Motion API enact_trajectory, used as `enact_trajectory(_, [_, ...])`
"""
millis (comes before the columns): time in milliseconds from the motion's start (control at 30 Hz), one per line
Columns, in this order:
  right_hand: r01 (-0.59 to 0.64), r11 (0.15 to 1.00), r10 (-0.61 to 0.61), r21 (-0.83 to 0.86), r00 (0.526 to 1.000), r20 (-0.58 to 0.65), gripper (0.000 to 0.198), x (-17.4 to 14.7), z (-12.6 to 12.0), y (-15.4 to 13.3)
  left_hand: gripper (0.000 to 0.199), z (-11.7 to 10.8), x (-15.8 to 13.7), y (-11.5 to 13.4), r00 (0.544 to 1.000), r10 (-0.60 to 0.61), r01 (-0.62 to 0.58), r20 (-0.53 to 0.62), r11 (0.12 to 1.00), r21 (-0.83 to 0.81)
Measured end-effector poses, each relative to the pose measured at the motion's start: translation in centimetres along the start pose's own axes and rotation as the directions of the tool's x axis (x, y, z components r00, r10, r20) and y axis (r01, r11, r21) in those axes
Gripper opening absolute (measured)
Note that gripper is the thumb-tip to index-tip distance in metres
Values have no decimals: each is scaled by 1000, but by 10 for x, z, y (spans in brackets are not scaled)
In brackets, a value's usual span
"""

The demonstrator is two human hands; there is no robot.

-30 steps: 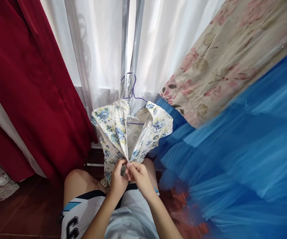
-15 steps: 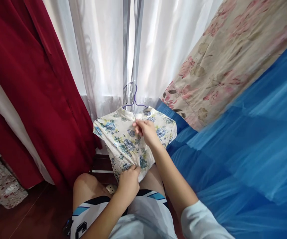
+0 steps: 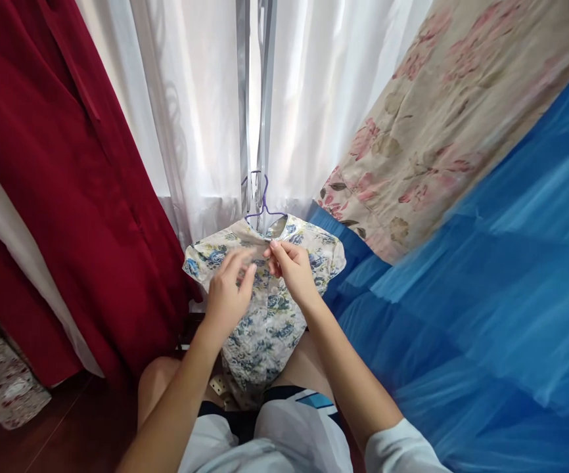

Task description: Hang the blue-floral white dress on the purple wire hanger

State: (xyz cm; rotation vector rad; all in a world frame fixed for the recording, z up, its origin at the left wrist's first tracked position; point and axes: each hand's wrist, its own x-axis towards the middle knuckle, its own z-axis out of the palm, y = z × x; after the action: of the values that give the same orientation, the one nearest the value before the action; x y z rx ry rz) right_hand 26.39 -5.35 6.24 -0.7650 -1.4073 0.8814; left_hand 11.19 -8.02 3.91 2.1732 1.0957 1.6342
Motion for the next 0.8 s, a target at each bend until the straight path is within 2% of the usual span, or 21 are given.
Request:
enact_trajectory(33, [7, 1000, -7, -7, 1000, 3, 41, -1, -1, -2, 34, -4, 17, 3, 997, 71, -71, -2, 997, 12])
enact_trajectory(100, [15, 1000, -15, -24, 1000, 22, 42, -2, -2, -5, 29, -7, 44, 5, 980, 182, -185, 75, 982, 36])
enact_trajectory(200, [21, 999, -18, -49, 999, 44, 44, -1, -4, -1, 20, 0, 63, 3, 958, 243, -255, 152, 965, 64])
enact_trajectory(300, [38, 999, -37, -39, 999, 25, 44, 1, -2, 14, 21, 8, 66, 1, 963, 262, -267, 62, 959, 100])
enact_trajectory(367, [44, 998, -43, -39, 999, 10, 43, 2, 0, 26, 21, 7, 67, -2, 972, 235, -231, -28, 968, 99])
enact_trajectory(433, [19, 997, -18, -68, 1000, 22, 43, -1, 0, 38, 22, -2, 72, -12, 976, 158, -149, -151, 986, 71])
enact_trajectory(500, [-29, 994, 34, -110, 998, 47, 43, -8, -3, 46, 24, -19, 81, -33, 956, 63, -56, -288, 998, 32])
enact_trajectory(633, [-83, 988, 93, -130, 994, 66, 43, -26, -13, 51, 26, -53, 92, -106, 870, -142, 109, -473, 989, -97])
enact_trajectory(733, [-101, 989, 108, -105, 992, 69, 41, -37, -14, 52, 26, -56, 78, -158, 774, -423, 314, -472, 903, -294])
enact_trajectory(800, [-115, 990, 120, -83, 991, 56, 39, -42, -15, 55, 27, -44, 56, -179, 749, -523, 398, -406, 846, -355])
